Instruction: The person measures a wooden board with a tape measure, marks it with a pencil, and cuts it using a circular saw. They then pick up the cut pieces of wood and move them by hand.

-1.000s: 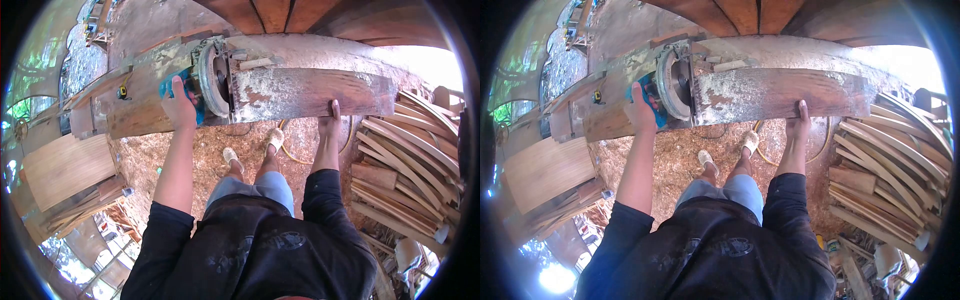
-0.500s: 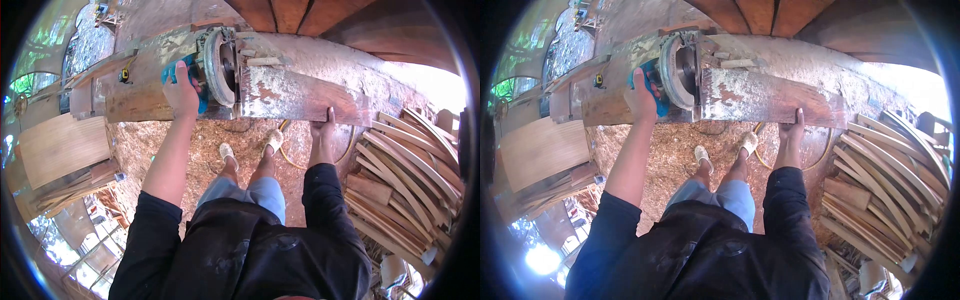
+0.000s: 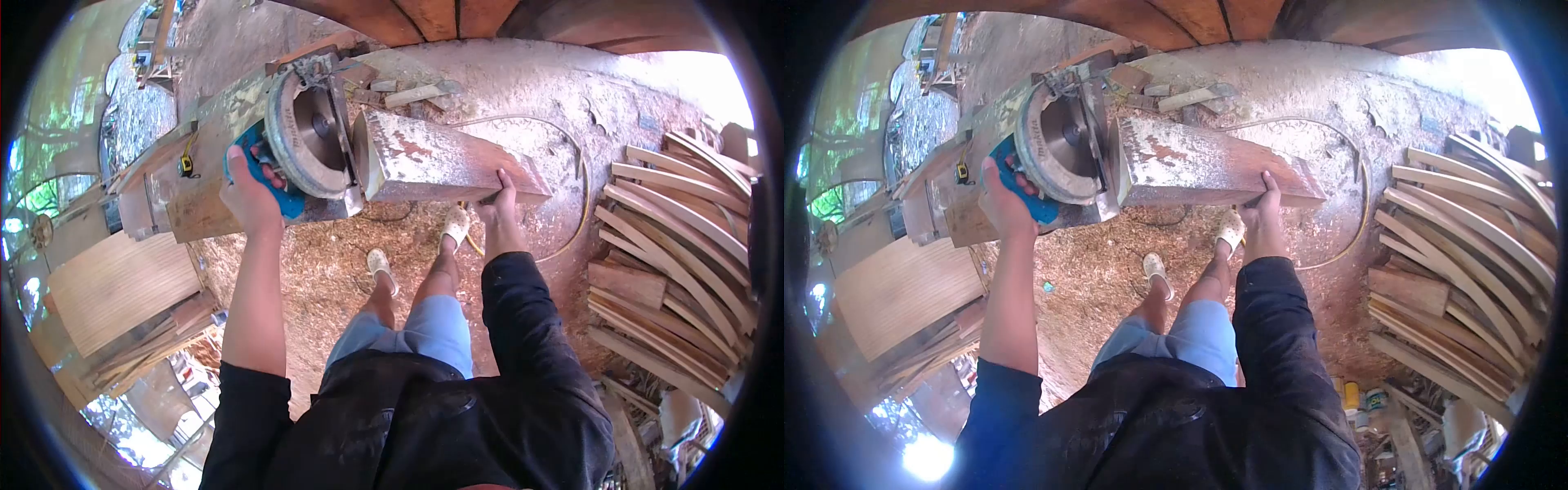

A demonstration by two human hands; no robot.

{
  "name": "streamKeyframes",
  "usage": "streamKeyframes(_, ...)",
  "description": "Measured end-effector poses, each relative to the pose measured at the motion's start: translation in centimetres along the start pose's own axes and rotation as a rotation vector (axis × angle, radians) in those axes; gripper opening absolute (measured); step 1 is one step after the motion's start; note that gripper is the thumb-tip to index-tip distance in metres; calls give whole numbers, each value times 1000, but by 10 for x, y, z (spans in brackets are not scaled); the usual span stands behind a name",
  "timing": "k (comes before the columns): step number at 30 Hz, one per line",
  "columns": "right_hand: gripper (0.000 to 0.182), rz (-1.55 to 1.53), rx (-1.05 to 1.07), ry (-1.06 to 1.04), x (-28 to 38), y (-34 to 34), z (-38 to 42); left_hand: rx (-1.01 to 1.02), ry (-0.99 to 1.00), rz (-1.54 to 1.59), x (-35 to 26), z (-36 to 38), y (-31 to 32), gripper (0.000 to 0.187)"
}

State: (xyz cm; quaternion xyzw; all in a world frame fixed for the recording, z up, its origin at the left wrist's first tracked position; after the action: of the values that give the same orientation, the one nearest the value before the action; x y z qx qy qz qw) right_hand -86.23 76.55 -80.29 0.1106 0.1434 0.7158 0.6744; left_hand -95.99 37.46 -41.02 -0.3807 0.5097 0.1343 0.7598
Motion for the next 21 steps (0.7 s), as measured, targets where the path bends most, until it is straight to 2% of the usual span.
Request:
streamKeyframes(3, 43, -17, 67, 75, -12, -8, -34, 51, 28, 55, 1, 0, 1, 43)
streamKeyframes(7, 42, -43, 67, 40, -27, -5, -68, 63, 93, -6, -8, 7, 2, 47)
streamKeyframes(12, 40, -77, 81, 128, -58, 4, -97, 20, -24, 120, 1, 5, -2, 48)
streamKeyframes(15, 44, -56, 55, 123, -73, 8, -113, -77, -2, 108, 3, 4, -11, 56)
streamKeyframes(16, 47, -44, 61, 119, -78, 11, -116, -4, -12, 112, 7, -2, -16, 64)
streamKeyframes(21, 57, 25, 145, 155, -89, 22, -142, 5, 4, 74, 1, 6, -13, 63)
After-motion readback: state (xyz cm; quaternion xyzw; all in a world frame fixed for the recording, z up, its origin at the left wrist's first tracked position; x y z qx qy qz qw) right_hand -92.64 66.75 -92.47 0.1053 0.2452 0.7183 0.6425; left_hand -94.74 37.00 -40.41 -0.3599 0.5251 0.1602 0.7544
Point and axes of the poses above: each hand's wrist, its own z-axis away from the middle knuckle, its own y-axis out of the palm, x = y × z, the point moved 9 cm from there along -z, towards the middle knuckle, and after that the axes turned 12 degrees about -z, right-handed, at the moved point
